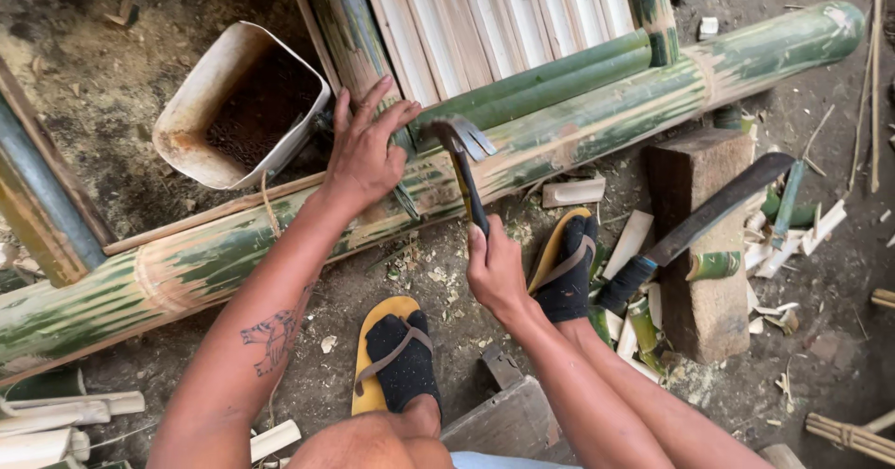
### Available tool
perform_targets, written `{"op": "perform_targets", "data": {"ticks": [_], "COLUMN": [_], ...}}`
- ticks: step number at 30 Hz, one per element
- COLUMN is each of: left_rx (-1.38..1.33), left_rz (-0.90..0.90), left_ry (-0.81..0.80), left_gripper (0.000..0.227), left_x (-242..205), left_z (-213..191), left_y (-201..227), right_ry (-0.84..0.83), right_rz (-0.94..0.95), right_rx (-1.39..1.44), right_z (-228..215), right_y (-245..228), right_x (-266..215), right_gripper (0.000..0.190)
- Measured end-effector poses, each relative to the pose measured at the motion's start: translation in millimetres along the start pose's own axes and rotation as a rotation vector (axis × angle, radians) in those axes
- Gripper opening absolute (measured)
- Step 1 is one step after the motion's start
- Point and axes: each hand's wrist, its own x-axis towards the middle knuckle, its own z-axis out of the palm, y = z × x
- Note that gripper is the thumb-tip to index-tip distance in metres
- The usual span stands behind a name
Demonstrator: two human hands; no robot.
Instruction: The person assembles a bamboo frame by splitting bamboo poles into slats using a machete and hammering them into place with a hammer. The person repeatedly cuts, positions, and nails bamboo pieces to build the structure.
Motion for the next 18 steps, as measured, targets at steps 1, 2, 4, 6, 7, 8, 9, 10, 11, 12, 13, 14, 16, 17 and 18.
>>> {"op": "perform_targets", "data": {"ticks": [1, 2, 4, 6, 7, 8, 9, 10, 11, 12, 13, 14, 16, 17, 18], "left_rx": [-0.002, -0.005, -0.025, -0.060, -0.078, -0.095, -0.115, -0.135, -0.144, -0.244, -0.342, -0.438, -0.316, -0.279, -0.240], "left_rz": [-0.009, -0.018, -0.029, -0.023, -0.014, -0.005, 0.009, 0.023, 0.035, -0.038, -0.129, -0.220, -0.560, -0.624, -0.684], "left_ry": [-0.016, -0.033, -0.017, -0.011, -0.021, -0.031, 0.023, 0.077, 0.140, 0.267, 0.387, 0.509, 0.615, 0.480, 0.343], "left_gripper": [0.066, 0.066, 0.064, 0.062, 0.061, 0.059, 0.058, 0.056, 0.055, 0.051, 0.048, 0.044, 0.025, 0.024, 0.024], "left_x": [4, 9, 3, 1, 1, 0, 1, 1, 3, 8, 3, -1, 3, 6, 8], "left_z": [-1, -1, -9, -11, -12, -15, -14, -16, -23, -30, -40, -48, -68, -76, -85], "left_y": [1, 3, 1, 2, 3, 4, 4, 3, -3, -10, -19, -29, -51, -62, -76], "right_ry": [0.053, 0.107, 0.175, 0.152, 0.093, 0.033, 0.041, 0.049, 0.052, 0.107, 0.146, 0.185, 0.009, -0.064, -0.018], "right_rz": [-0.044, -0.088, -0.139, -0.118, -0.068, -0.017, -0.043, -0.068, -0.106, -0.166, -0.215, -0.263, -0.024, 0.094, 0.019], "right_rx": [-0.005, -0.011, 0.115, 0.111, 0.052, -0.007, -0.039, -0.071, -0.097, -0.048, 0.005, 0.059, -0.010, -0.052, -0.081], "right_z": [1, 1, 9, 8, 6, 5, 2, -2, -1, 0, 3, 6, 8, 6, 3], "right_y": [1, 3, 1, 3, 3, 2, 3, 3, 1, -1, -4, -7, -8, -6, -4], "right_x": [5, 8, 7, 7, 4, 3, 1, -2, 3, 6, 5, 4, 3, 4, 6], "right_gripper": [0.030, 0.031, 0.031, 0.029, 0.028, 0.027, 0.027, 0.028, 0.029, 0.028, 0.028, 0.027, 0.025, 0.024, 0.025]}}
